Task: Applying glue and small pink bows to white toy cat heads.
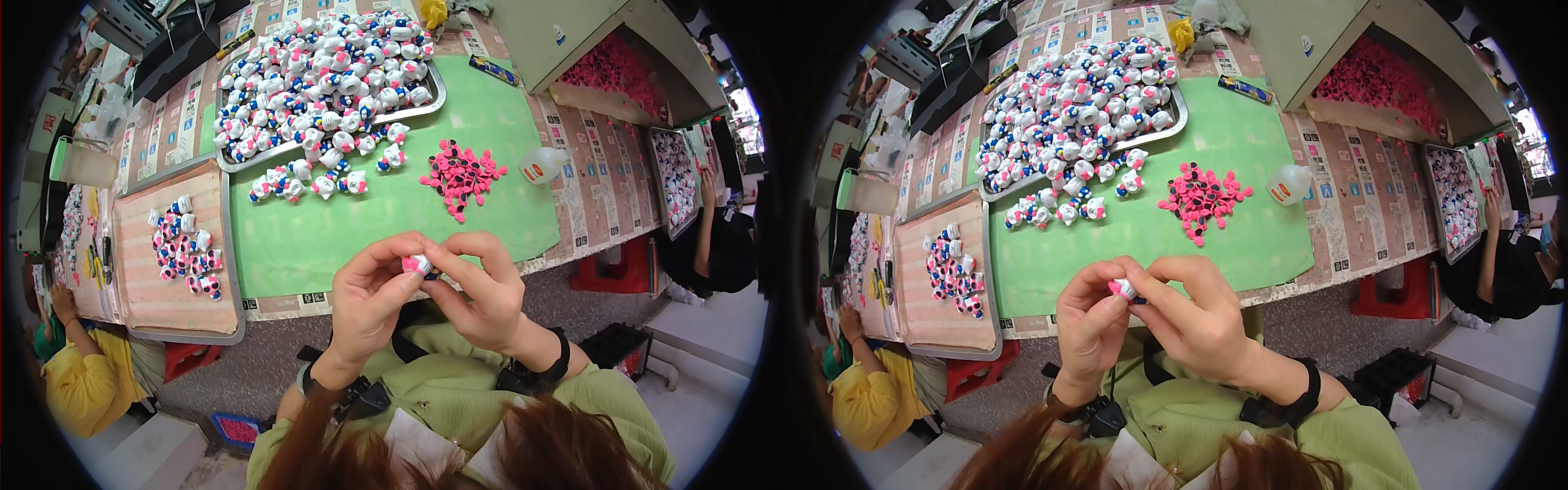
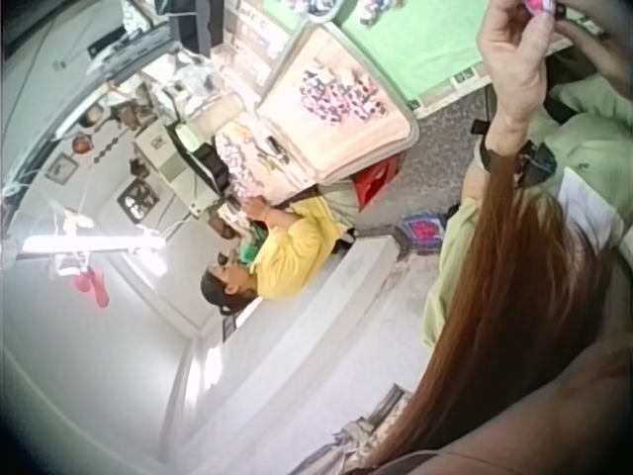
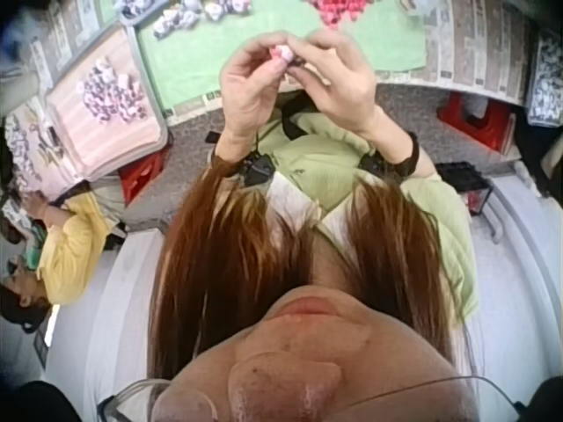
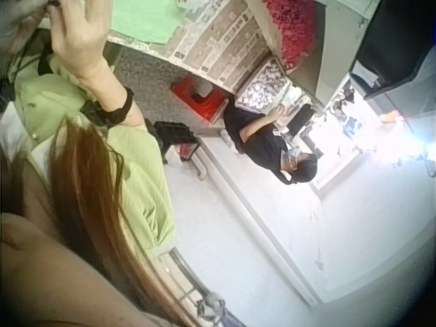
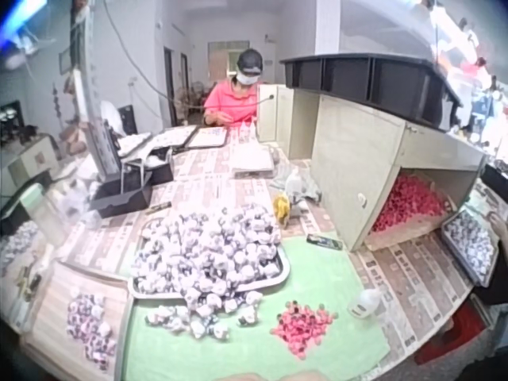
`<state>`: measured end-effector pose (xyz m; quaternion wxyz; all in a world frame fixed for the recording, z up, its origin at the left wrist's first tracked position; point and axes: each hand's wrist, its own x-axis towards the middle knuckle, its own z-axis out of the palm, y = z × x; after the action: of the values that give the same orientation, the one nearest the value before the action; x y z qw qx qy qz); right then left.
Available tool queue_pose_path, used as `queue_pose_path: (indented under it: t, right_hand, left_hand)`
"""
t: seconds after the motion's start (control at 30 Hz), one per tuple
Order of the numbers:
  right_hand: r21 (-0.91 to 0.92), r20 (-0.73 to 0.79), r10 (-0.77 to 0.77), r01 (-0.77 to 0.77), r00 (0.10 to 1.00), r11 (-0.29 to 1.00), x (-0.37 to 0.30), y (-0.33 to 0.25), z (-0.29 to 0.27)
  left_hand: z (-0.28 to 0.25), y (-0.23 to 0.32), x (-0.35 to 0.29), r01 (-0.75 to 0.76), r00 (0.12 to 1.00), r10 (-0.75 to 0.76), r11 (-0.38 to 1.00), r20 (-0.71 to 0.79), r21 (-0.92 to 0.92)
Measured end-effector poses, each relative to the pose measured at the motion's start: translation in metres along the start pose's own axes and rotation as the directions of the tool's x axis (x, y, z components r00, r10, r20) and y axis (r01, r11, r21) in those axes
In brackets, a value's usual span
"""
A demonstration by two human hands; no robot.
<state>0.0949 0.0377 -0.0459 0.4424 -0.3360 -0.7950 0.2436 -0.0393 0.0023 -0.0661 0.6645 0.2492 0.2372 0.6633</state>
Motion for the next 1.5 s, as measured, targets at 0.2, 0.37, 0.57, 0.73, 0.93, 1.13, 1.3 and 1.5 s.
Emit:
queue_pose_path:
  t: [0.2,0.37,0.57,0.73,0.93,1.13,1.3,1.5]
  right_hand:
    - [0.000,-0.013,0.007,-0.007,1.000,1.000,0.000,-0.002,0.000]
    - [-0.016,-0.006,0.017,-0.017,1.000,1.000,0.001,-0.002,-0.002]
    - [-0.046,-0.026,0.013,-0.014,1.000,0.999,0.001,-0.004,-0.002]
    - [-0.054,-0.023,0.029,-0.031,0.999,0.998,0.002,-0.004,-0.005]
    - [-0.030,-0.016,0.035,-0.036,0.999,0.999,0.005,0.006,-0.002]
    - [-0.041,0.113,0.129,-0.125,0.985,0.991,0.009,-0.001,-0.003]
    - [0.001,0.139,0.224,-0.226,0.965,0.974,0.001,0.014,-0.019]
    - [0.026,0.197,0.230,-0.239,0.953,0.971,-0.004,0.021,-0.017]
  left_hand:
    - [0.000,0.000,0.002,0.042,0.999,-0.042,0.998,0.002,-0.048]
    - [0.001,0.001,0.005,0.127,0.992,-0.129,0.983,-0.007,-0.131]
    - [0.001,0.001,0.009,0.190,0.982,-0.186,0.948,0.040,-0.255]
    - [0.000,0.000,0.011,0.211,0.977,-0.202,0.941,0.062,-0.266]
    - [0.006,-0.003,0.010,0.101,0.995,-0.101,0.989,0.006,-0.105]
    - [-0.004,0.010,0.008,-0.017,0.981,0.104,0.888,-0.163,0.459]
    - [-0.056,0.080,0.001,0.197,0.790,0.591,0.007,-0.163,0.980]
    - [-0.109,0.125,-0.019,0.377,0.770,0.608,-0.191,-0.192,0.906]
